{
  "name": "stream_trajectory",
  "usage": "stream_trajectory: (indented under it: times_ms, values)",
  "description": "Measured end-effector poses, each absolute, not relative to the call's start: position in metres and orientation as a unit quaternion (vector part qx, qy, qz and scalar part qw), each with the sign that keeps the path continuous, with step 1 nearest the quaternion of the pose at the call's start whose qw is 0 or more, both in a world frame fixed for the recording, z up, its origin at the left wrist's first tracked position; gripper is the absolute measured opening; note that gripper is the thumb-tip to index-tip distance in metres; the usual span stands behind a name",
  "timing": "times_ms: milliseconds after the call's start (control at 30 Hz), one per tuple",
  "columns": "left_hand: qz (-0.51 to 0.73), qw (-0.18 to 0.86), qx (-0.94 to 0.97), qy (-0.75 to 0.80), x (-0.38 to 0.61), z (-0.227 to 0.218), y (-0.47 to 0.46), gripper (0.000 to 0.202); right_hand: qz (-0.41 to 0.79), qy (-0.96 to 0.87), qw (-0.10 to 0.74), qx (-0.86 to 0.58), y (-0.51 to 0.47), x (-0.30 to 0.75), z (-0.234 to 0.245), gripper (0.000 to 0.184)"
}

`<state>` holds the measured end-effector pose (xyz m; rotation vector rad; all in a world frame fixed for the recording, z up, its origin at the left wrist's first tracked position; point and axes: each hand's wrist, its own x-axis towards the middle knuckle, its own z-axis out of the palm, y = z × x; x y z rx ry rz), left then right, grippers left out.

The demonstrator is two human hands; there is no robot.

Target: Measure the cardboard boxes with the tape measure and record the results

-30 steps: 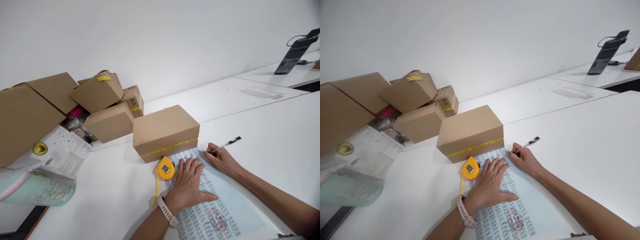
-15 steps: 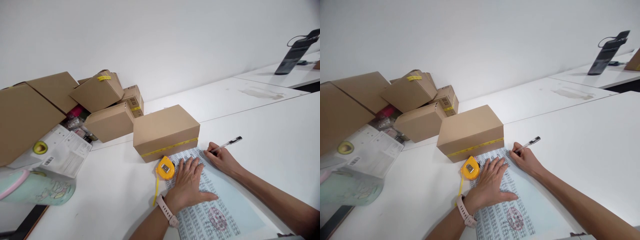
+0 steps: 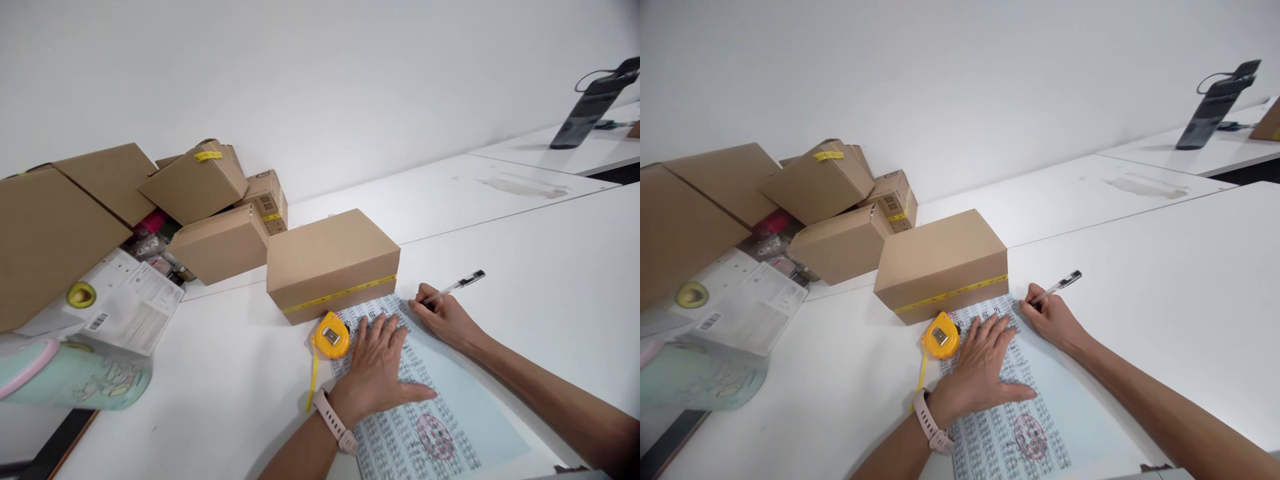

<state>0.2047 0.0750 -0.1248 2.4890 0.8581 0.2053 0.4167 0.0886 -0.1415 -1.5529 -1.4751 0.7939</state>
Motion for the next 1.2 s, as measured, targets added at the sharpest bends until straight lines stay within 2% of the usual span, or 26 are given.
stream_trajectory:
  times_ms: [800,1200]
  values:
    - [0.075,0.254,0.913,0.311,0.2059,-0.1297,0.0768,0.097,0.289,-0.592,0.413,-0.629,0.0888,0.4158,-0.1418,0.029]
    - [0.071,0.262,0.91,0.313,0.2063,-0.1265,0.0763,0.099,0.301,-0.584,0.412,-0.631,0.0885,0.4182,-0.1441,0.023]
